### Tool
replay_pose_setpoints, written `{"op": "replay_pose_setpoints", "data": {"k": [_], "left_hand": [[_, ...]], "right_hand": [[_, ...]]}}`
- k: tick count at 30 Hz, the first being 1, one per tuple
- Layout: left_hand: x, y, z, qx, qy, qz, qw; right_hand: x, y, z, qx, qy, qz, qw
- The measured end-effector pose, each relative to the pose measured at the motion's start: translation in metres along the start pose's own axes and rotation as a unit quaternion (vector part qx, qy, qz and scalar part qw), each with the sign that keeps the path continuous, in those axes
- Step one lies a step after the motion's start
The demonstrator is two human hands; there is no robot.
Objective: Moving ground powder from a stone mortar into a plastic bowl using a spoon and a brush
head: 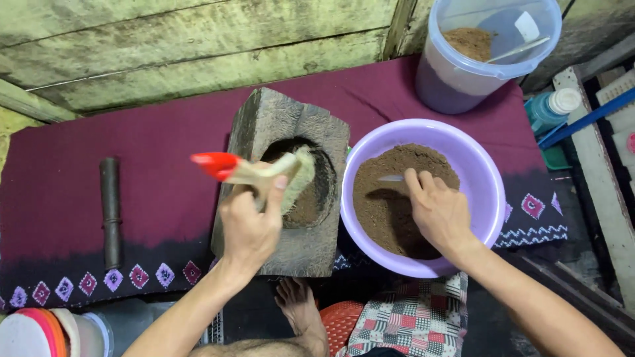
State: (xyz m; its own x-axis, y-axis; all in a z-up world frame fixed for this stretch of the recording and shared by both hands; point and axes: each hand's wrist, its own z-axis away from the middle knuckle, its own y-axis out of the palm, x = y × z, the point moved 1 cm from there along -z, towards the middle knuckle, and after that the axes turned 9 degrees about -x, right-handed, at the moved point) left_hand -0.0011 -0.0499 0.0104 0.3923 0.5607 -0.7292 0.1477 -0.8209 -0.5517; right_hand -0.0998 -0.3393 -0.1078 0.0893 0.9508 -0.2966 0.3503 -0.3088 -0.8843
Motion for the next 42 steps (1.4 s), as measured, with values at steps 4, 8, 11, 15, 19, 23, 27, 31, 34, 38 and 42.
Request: {"op": "replay_pose_setpoints", "data": {"k": [4,8,11,15,19,23,27,31,34,38,42], "left_hand": [[0.006,-0.007,-0.005,-0.064,-0.045,0.028,0.997],[0.005,-0.008,-0.006,-0.094,-0.045,0.074,0.992],[0.003,-0.008,-0.004,-0.086,-0.048,0.09,0.991],[0.009,-0.007,-0.005,-0.074,-0.049,0.098,0.991],[0.011,-0.012,-0.015,-0.078,-0.064,0.094,0.99],[0.023,-0.02,-0.016,-0.125,-0.084,0.153,0.977],[0.018,-0.016,-0.019,-0.185,-0.139,0.251,0.94],[0.011,-0.019,-0.014,-0.16,-0.179,0.263,0.934],[0.008,-0.016,-0.014,-0.131,-0.158,0.253,0.945],[0.014,-0.01,-0.015,-0.115,-0.133,0.222,0.959],[0.012,-0.01,-0.015,-0.104,-0.151,0.233,0.955]], "right_hand": [[0.028,-0.03,-0.023,-0.044,0.013,-0.09,0.995],[0.066,-0.063,-0.044,0.029,0.003,-0.275,0.961],[0.095,-0.064,-0.051,0.103,-0.059,-0.308,0.944],[0.13,-0.042,-0.065,0.092,-0.103,-0.188,0.972],[0.133,-0.049,-0.088,0.073,-0.097,-0.186,0.975],[0.135,-0.058,-0.084,0.117,-0.098,-0.258,0.954],[0.148,-0.051,-0.091,0.133,-0.115,-0.203,0.963],[0.154,-0.051,-0.109,0.127,-0.117,-0.2,0.964],[0.166,-0.019,-0.125,0.1,-0.129,-0.226,0.96],[0.187,0.056,-0.128,0.028,-0.178,-0.269,0.946],[0.172,0.044,-0.109,-0.042,-0.27,-0.224,0.935]]}}
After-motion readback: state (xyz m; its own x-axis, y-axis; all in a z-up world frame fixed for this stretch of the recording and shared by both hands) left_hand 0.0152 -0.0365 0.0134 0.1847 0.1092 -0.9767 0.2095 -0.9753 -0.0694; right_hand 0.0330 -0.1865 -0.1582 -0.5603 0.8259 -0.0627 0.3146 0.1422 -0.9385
